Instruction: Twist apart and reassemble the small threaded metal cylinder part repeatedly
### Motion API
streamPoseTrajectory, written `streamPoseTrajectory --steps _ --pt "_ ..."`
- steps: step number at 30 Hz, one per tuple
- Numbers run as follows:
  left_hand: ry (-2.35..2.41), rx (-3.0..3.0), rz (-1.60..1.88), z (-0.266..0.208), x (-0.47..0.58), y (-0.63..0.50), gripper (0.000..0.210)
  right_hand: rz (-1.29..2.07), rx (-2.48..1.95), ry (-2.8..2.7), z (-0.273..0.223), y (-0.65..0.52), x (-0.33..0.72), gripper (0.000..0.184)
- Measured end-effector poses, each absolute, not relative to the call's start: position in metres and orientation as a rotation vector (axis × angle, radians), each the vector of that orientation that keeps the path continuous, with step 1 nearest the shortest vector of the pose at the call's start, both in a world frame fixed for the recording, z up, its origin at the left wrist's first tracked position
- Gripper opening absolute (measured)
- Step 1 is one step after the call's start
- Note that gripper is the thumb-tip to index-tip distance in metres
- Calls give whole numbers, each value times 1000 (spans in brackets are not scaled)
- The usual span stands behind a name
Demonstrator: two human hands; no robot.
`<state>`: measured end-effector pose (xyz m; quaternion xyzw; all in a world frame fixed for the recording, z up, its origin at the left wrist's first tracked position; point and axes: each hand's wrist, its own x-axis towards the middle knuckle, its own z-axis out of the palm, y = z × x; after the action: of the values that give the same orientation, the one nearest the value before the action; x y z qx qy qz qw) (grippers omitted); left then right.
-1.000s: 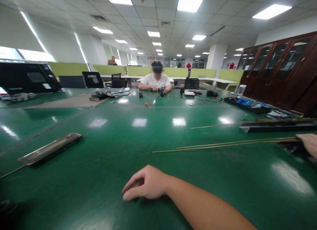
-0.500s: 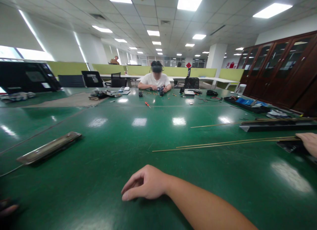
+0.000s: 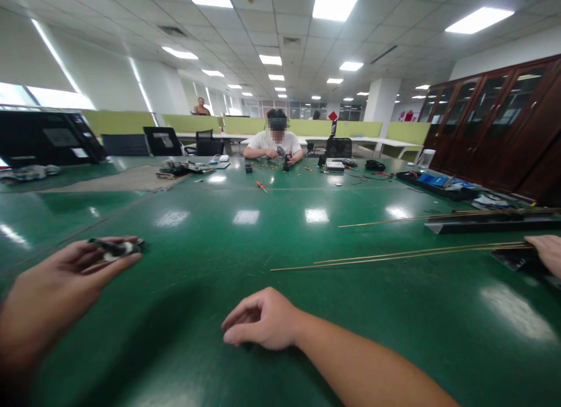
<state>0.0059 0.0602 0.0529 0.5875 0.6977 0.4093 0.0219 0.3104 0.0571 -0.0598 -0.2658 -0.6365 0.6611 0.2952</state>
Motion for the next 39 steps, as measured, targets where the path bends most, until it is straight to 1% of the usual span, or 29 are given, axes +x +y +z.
streamPoseTrajectory --steps 2,5,8,10,12,13,17,18,20,23,28,35,39 --pt "1938 1841 1207 48 40 72 44 1629 -768 -1601 -61 62 311 33" --pt "1676 2059 1049 25 82 80 39 1289 -946 -1601 -62 67 314 27" --pt "1522 2223 892 -6 100 78 32 1058 -1044 -1736 -62 66 316 33" --pt "1461 2266 809 -22 103 73 29 993 -1034 -1826 -61 62 315 39" --pt "1419 2279 739 -31 103 67 26 923 -1042 -1872 -59 58 314 39" --pt "1404 2278 724 -33 103 65 26 919 -1048 -1883 -58 57 314 39" --pt "1371 2238 784 -34 108 62 39 950 -1078 -1864 -55 54 313 45" --pt "1371 2232 792 -33 109 62 38 962 -1078 -1853 -55 54 313 45" --pt "1380 2237 766 -32 111 61 29 971 -1069 -1843 -54 54 314 43" --pt "1381 2259 715 -29 112 59 20 925 -1072 -1876 -54 54 314 35" --pt "1375 2267 702 -27 113 56 18 848 -1111 -1931 -53 53 315 21" --pt "1322 2215 708 -29 114 56 18 785 -1113 -1953 -51 53 315 15" --pt "1304 2210 732 -29 115 56 19 777 -1100 -1962 -50 54 315 14"
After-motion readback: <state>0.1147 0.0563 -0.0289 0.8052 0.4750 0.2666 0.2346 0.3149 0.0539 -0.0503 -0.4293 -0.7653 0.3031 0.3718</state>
